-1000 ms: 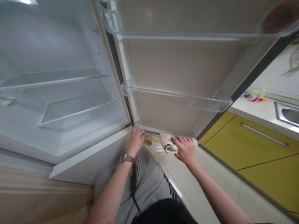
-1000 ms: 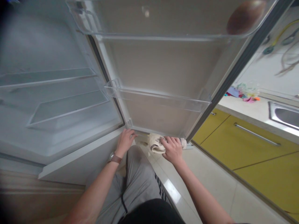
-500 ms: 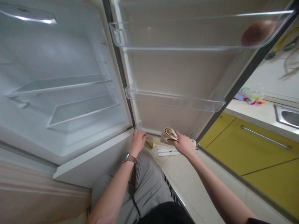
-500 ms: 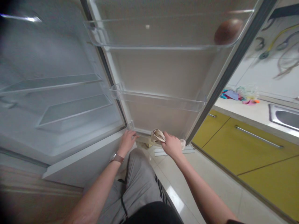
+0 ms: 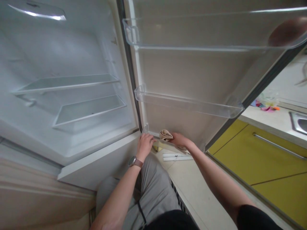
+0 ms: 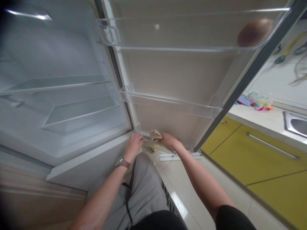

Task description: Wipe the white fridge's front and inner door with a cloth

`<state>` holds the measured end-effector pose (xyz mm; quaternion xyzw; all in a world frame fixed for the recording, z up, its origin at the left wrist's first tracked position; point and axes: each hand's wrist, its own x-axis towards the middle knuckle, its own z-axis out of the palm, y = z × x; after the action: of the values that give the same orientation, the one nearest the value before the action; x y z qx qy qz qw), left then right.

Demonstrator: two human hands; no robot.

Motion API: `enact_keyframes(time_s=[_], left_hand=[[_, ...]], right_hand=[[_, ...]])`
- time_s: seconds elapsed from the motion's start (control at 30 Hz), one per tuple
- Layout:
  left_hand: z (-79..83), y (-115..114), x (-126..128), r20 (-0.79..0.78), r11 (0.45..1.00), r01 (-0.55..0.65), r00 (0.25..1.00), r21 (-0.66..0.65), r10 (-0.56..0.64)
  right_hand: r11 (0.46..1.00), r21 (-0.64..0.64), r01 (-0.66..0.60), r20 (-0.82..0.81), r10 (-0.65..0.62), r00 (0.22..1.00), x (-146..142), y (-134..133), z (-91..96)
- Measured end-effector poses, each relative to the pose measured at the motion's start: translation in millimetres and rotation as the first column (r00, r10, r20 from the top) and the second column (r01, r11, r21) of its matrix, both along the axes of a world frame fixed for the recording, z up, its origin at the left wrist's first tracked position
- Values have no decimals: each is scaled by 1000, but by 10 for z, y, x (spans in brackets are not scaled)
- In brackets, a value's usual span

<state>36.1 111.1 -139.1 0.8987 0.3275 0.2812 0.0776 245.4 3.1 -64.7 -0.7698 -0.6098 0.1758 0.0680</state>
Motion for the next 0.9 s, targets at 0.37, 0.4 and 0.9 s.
enact_keyframes(time_s=[0.37, 0.4, 0.9], left_hand=[[1, -13, 0, 14, 1000, -3, 1000, 9, 3], [2, -13, -3, 12, 1000, -2, 1000, 10, 2], [-18, 56, -105, 27, 999, 47, 999, -27, -46]], right_hand=[[992, -31, -122, -172, 115, 978, -40, 853, -213], [992, -9, -123, -189, 119, 975, -71, 932, -242], [937, 138, -322, -498, 347, 795, -62, 1191, -536]])
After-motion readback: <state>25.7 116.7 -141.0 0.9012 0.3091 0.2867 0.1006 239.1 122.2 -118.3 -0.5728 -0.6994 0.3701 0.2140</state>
